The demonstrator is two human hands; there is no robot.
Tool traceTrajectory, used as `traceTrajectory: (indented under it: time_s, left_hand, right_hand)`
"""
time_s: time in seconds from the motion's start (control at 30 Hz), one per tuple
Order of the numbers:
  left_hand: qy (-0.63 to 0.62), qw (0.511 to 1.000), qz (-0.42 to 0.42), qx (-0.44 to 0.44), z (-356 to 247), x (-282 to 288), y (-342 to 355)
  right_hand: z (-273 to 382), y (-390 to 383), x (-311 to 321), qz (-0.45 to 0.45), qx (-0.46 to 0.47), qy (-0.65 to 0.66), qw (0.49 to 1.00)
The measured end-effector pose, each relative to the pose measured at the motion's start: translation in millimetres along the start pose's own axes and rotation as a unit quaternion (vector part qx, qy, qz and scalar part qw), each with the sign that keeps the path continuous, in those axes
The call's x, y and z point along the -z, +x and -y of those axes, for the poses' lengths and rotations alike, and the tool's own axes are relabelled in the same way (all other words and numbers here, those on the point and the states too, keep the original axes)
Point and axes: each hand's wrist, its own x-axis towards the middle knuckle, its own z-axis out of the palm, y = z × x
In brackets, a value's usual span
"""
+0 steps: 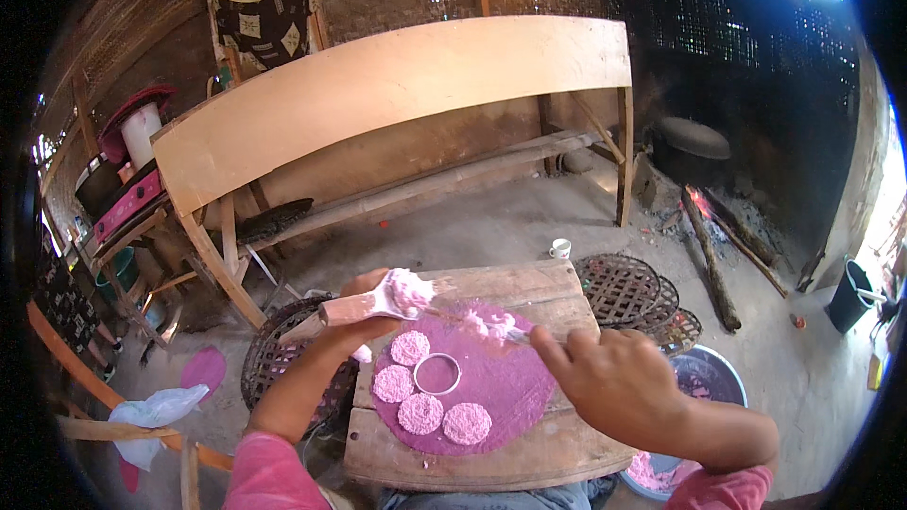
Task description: The person scoops pink batter from a bowl, loads it into a handheld wooden press, and squeezes out round pink cakes onto a mat. They then transfer the finished cakes into a woven basket. The process repeats with the same tools and materials.
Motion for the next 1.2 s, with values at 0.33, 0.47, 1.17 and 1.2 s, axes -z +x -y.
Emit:
traceTrajectory:
  time_s: [0.33,0.47,1.17,1.2]
  left_hand:
    - [0.085,0.980,-0.037,-0.178,-30.4,-19.4,-4.9]
    - [0.116,0.990,0.059,-0.045,-10.1,-5.8,-6.1]
    - [0.100,0.976,-0.183,-0.065,-21.8,-35.6,26.4]
    - [0.098,0.976,-0.172,-0.086,-26.4,-41.9,27.9]
  right_hand:
    - [19.4,42.0,-24.9,-0.032,0.060,-0.055,0.996]
    - [15.8,32.4,-13.3,0.011,0.081,0.001,0.997]
    - [51.8,2.0,-127.6,-0.006,-0.321,0.669,0.671]
    - [51.6,6.3,-132.9,-0.019,-0.313,0.660,0.683]
